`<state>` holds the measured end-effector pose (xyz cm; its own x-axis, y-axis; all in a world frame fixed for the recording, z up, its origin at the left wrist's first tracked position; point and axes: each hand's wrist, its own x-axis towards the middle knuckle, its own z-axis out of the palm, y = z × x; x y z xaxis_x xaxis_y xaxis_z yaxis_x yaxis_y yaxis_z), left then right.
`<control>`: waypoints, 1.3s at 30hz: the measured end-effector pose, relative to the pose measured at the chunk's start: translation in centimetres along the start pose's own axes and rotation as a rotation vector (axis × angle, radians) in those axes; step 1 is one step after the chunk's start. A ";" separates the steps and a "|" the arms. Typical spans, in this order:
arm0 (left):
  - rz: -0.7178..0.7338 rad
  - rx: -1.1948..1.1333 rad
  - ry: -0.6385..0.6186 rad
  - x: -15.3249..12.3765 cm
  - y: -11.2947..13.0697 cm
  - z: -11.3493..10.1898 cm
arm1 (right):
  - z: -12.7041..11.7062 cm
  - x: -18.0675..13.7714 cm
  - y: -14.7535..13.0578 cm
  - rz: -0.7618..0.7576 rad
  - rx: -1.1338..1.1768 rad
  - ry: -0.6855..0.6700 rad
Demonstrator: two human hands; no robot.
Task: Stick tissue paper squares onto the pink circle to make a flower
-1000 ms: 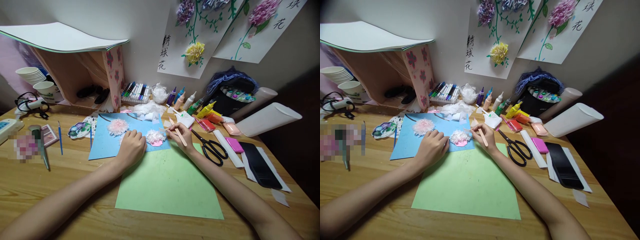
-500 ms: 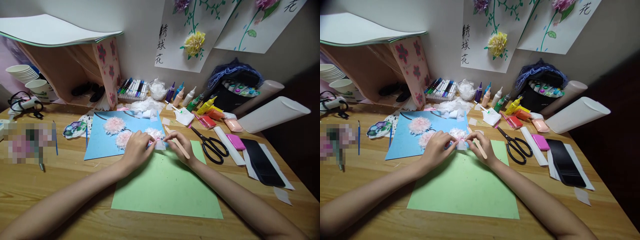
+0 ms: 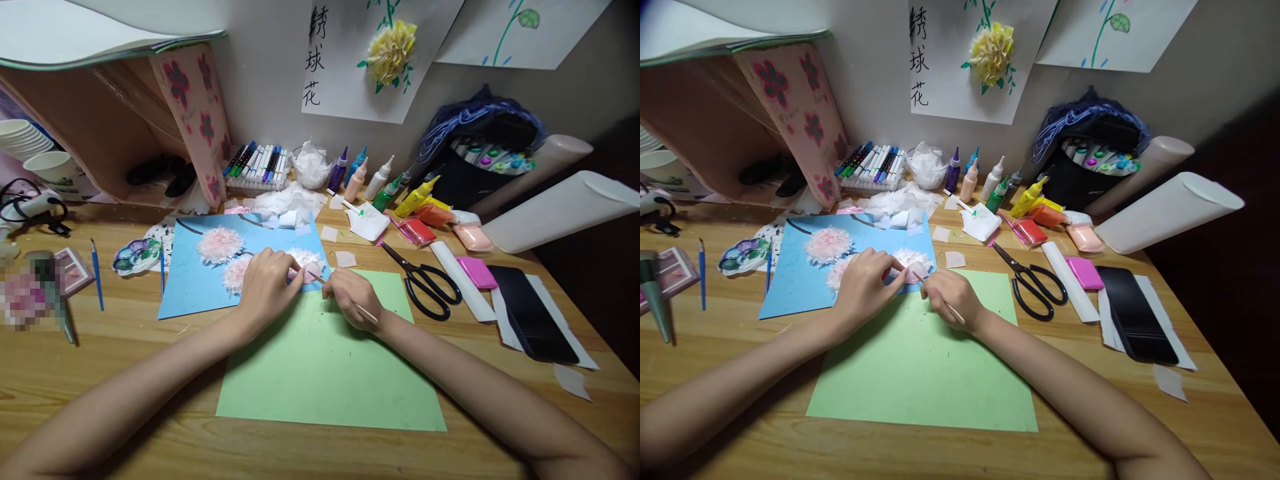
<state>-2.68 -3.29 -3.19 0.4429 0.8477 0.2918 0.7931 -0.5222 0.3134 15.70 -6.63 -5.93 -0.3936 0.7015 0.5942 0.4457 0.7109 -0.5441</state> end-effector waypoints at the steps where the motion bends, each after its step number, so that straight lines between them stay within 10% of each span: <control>1: 0.002 0.012 0.005 0.1 -0.1 0.0 | 0.0 0.0 0.0 0.008 -0.006 -0.011; 25: 0.122 0.313 -0.365 3.4 -2.5 -1.7 | 0.2 5.8 0.7 0.496 0.118 -0.140; 39: 0.169 0.317 -0.355 3.4 -2.8 -1.7 | 0.2 9.5 1.1 0.573 0.123 -0.314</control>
<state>-4.14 0.95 -1.52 0.6474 0.7616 -0.0276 0.7615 -0.6479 -0.0176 12.24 0.81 -0.97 -0.3453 0.9385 0.0001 0.5665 0.2086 -0.7972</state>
